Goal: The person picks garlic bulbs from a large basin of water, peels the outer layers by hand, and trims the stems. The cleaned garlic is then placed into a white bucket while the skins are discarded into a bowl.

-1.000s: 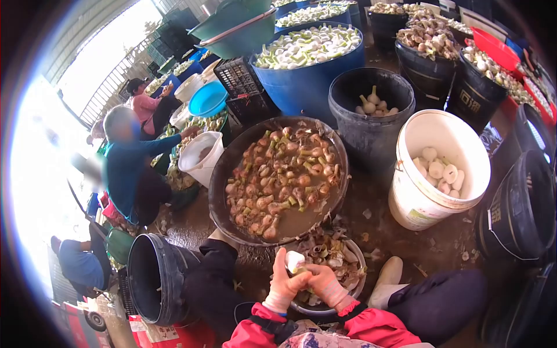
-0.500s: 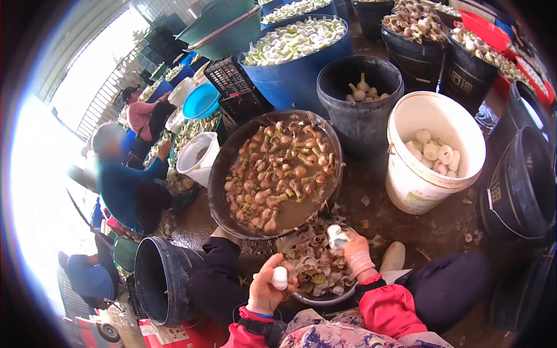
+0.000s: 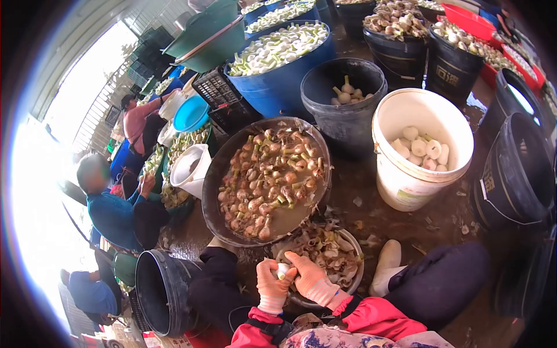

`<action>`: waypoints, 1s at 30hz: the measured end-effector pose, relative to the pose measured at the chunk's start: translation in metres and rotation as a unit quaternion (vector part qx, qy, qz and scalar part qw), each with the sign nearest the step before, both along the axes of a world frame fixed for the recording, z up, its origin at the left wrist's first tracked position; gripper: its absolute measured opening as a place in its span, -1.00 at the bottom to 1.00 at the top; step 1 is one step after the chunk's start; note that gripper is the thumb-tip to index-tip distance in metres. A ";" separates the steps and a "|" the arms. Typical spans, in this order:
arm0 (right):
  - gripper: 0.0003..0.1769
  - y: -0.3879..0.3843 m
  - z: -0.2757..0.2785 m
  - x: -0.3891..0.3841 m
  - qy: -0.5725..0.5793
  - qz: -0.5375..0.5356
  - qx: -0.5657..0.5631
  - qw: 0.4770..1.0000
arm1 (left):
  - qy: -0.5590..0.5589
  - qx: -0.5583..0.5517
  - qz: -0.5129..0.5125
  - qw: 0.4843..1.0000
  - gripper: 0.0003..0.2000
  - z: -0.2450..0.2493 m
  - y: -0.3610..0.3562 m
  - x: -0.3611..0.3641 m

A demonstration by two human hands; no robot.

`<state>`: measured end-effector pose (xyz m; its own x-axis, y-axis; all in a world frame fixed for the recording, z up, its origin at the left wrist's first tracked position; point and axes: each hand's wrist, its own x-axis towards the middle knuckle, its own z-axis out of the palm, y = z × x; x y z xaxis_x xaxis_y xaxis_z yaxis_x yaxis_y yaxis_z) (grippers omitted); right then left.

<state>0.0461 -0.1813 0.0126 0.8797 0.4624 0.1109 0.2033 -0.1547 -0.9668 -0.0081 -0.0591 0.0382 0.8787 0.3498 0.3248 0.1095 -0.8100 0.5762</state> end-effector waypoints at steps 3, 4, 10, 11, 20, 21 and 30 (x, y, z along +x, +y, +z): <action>-0.40 -0.003 -0.005 0.004 0.015 -0.017 0.057 0.998 | 0.023 -0.236 0.001 0.972 -0.48 0.009 0.000 0.004; -0.41 -0.011 0.008 0.013 0.141 0.028 0.110 0.984 | 0.038 -0.417 0.010 0.908 -0.49 0.016 0.000 0.005; -0.57 -0.038 0.031 0.039 0.413 0.056 0.432 0.800 | -0.094 -0.811 0.134 0.562 -0.55 0.019 0.001 0.021; -0.58 -0.043 0.029 0.042 0.407 0.054 0.470 0.781 | -0.096 -0.810 0.135 0.562 -0.55 0.013 0.008 0.022; -0.79 -0.050 -0.022 0.049 0.217 0.138 0.094 0.962 | 0.004 -0.790 0.288 0.541 -0.49 -0.020 0.041 0.026; -0.79 -0.041 -0.037 0.042 0.100 0.174 -0.067 0.977 | 0.009 -0.759 0.318 0.568 -0.50 -0.019 0.035 0.037; -0.51 -0.015 -0.049 0.038 0.312 0.276 -0.135 0.899 | -0.007 -0.785 -0.070 0.615 -0.50 0.076 -0.006 0.273</action>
